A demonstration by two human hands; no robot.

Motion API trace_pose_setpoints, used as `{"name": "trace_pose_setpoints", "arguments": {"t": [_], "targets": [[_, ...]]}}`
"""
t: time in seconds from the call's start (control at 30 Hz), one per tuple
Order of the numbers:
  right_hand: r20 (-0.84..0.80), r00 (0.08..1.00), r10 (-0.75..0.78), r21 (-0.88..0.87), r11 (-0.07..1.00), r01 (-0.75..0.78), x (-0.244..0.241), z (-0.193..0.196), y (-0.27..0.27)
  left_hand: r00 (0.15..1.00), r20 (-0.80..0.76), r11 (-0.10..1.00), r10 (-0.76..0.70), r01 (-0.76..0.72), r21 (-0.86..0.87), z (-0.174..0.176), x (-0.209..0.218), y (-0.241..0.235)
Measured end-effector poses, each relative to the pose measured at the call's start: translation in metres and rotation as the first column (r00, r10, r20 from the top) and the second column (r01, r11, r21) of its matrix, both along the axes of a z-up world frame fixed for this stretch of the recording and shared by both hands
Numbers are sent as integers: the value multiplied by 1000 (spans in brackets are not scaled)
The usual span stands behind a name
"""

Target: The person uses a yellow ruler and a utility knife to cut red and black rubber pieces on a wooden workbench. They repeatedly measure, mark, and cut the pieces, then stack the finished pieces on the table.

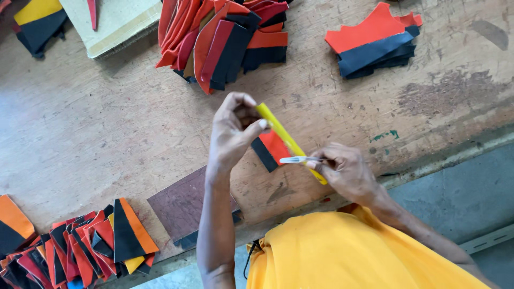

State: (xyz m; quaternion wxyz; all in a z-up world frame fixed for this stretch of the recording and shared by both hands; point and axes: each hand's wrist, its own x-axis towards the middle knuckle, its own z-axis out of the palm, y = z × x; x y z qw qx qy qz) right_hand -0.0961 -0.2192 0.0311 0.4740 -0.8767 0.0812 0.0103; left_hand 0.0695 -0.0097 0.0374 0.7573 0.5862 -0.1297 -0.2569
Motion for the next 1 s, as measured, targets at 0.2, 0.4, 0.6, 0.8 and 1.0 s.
{"name": "trace_pose_setpoints", "arguments": {"t": [0.2, 0.4, 0.6, 0.8, 1.0], "targets": [[-128, 992, -18, 139, 990, 36, -3, -5, 17, 895, 440, 430, 71, -425, 796, 8, -36, 26], [-96, 977, -188, 172, 964, 202, 13, -8, -9, 857, 516, 473, 8, -458, 753, 1, -49, 19], [-43, 972, -233, 203, 950, 237, 20, -18, -28, 822, 568, 628, -34, -425, 652, -6, -45, 15], [11, 970, -242, 142, 961, 238, 27, -30, -22, 910, 410, 820, 65, -283, 497, -13, -25, 16], [9, 963, -268, 125, 956, 265, 30, -29, -22, 952, 293, 815, 89, -239, 528, -18, -8, 26]]}}
